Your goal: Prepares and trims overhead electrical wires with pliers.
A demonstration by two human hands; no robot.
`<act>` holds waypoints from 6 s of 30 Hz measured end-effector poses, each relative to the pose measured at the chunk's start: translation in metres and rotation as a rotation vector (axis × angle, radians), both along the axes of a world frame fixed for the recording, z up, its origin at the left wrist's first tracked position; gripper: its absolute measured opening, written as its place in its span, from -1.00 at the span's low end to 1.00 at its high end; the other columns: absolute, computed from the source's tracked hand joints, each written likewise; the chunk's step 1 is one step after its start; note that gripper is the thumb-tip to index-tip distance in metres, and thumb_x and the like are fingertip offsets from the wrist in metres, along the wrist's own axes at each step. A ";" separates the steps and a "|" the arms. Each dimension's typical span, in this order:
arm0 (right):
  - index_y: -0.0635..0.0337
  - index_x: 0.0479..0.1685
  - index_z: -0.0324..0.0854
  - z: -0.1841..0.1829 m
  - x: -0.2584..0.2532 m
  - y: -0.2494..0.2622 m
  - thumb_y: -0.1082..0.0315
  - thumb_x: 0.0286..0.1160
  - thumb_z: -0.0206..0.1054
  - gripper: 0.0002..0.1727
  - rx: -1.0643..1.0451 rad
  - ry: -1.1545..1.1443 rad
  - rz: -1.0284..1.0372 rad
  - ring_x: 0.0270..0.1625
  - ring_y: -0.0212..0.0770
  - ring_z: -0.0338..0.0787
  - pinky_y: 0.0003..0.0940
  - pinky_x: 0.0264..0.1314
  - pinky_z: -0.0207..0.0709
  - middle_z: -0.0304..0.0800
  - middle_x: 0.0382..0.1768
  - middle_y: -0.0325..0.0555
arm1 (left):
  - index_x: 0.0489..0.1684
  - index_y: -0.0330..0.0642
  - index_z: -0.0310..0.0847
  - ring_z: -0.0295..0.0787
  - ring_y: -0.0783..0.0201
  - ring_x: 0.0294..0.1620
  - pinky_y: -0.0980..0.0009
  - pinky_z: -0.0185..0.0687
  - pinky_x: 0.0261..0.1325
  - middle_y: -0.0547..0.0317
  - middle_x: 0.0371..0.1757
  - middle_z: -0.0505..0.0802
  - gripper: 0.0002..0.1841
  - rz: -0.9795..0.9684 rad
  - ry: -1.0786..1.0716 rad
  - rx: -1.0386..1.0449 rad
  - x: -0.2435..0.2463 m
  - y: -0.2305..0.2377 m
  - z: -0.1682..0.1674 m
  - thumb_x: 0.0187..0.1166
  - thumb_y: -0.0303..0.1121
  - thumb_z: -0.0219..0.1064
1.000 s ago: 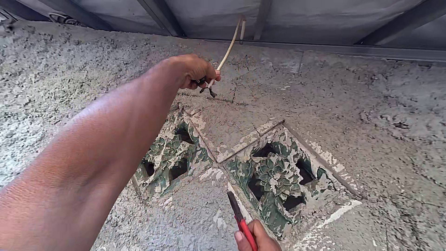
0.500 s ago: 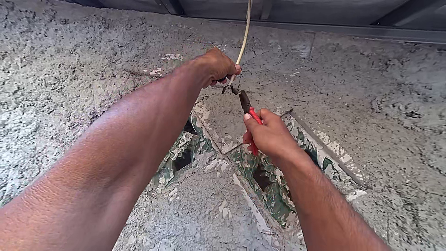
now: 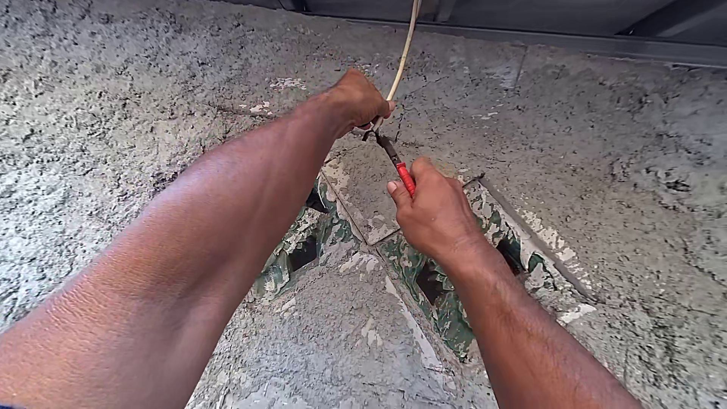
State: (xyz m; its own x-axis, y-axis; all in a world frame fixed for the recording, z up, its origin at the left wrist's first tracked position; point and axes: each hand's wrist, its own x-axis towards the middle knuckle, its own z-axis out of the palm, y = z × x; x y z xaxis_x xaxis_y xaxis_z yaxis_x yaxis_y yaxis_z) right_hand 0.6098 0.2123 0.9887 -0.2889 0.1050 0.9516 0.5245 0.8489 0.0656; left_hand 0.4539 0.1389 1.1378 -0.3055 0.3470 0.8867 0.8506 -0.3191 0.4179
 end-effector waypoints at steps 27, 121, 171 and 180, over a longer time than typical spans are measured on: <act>0.04 -0.07 0.48 -0.039 0.010 0.034 -0.17 0.78 0.10 -0.57 -0.358 0.054 0.252 -0.39 -0.13 0.75 -0.03 -0.35 0.60 0.71 -0.43 -0.16 | -0.08 0.02 0.82 0.56 0.48 -0.64 0.58 0.33 -0.62 0.37 -0.45 0.82 -0.82 -0.071 -0.087 0.002 0.015 0.020 -0.007 0.61 -0.12 0.44; 0.11 0.39 0.34 -0.010 -0.006 0.018 -0.18 0.85 -0.04 -0.45 -0.841 0.130 0.893 -0.33 0.19 0.93 0.07 -0.32 0.86 0.82 -0.26 0.23 | -0.05 -0.07 0.83 0.65 0.50 -0.54 0.58 0.42 -0.53 0.34 -0.38 0.88 -0.82 -0.205 -0.068 0.039 0.000 0.025 -0.011 0.62 -0.21 0.44; 0.02 -0.24 0.35 -0.019 -0.014 0.046 -0.09 0.87 -0.03 -0.59 -0.832 0.217 1.195 -0.71 -0.23 0.52 -0.20 -0.58 0.68 0.27 -0.69 -0.28 | 0.04 -0.09 0.77 0.57 0.45 -0.56 0.58 0.32 -0.58 0.26 -0.30 0.86 -0.75 -0.458 -0.084 0.031 -0.019 0.042 -0.015 0.81 -0.20 0.19; 0.06 -0.19 0.42 0.001 0.030 0.043 -0.14 0.81 0.06 -0.56 -0.055 -0.004 0.017 -0.49 -0.11 0.56 -0.04 -0.46 0.41 0.46 -0.53 -0.15 | -0.07 -0.01 0.79 0.58 0.45 -0.58 0.55 0.39 -0.57 0.33 -0.33 0.84 -0.76 -0.227 -0.017 -0.042 -0.018 0.032 -0.007 0.76 -0.13 0.26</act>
